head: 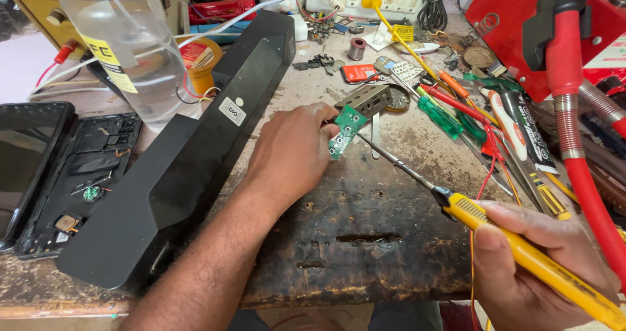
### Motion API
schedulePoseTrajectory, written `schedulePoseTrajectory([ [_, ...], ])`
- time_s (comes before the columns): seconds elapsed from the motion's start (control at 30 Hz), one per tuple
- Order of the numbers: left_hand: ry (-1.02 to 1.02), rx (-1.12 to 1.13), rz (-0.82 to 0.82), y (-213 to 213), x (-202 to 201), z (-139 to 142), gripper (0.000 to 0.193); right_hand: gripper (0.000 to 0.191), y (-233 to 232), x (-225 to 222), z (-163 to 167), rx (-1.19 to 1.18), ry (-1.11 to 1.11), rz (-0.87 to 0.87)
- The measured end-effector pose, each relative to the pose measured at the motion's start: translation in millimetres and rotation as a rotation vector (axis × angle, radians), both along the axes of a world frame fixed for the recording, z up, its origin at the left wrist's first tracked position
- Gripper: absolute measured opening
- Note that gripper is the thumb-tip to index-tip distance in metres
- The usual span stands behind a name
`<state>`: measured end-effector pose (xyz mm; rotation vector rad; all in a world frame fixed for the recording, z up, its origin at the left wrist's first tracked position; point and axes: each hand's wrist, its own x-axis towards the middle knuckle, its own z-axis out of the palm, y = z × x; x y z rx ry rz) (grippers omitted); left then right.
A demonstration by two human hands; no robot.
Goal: The person tests a small green circuit board with multimeter probes, then uses a soldering iron to reflow solder joints on the board. The person handles the board and tools directly on a cluttered workbench.
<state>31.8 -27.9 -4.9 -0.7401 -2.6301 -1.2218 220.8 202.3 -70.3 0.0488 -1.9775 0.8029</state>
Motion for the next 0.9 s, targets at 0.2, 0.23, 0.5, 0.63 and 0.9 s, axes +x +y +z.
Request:
schedulePoseTrajectory([
  [0.2,-0.024,-0.034,0.006,1.0,-0.2,-0.2,0.035,0.021,-8.9,0.0,7.0,0.065,-0.019,0.006],
  [0.23,-0.009,-0.029,0.000,1.0,-0.5,-0.4,0.033,0.021,-9.7,-0.5,7.3,0.059,-0.016,0.011],
  [0.5,0.008,-0.024,-0.005,0.1,-1.7,-2.4,0.033,0.021,-16.6,-5.9,9.8,-0.007,0.028,0.072],
  [0.63,0.038,-0.019,-0.019,0.5,-2.1,-3.1,0.033,0.022,-16.2,-7.2,11.4,0.070,0.029,-0.003],
  [0.9,0.063,-0.025,-0.026,0.7,-1.2,-1.0,0.033,0.023,-15.3,-6.4,13.4,-0.044,-0.070,-0.084],
])
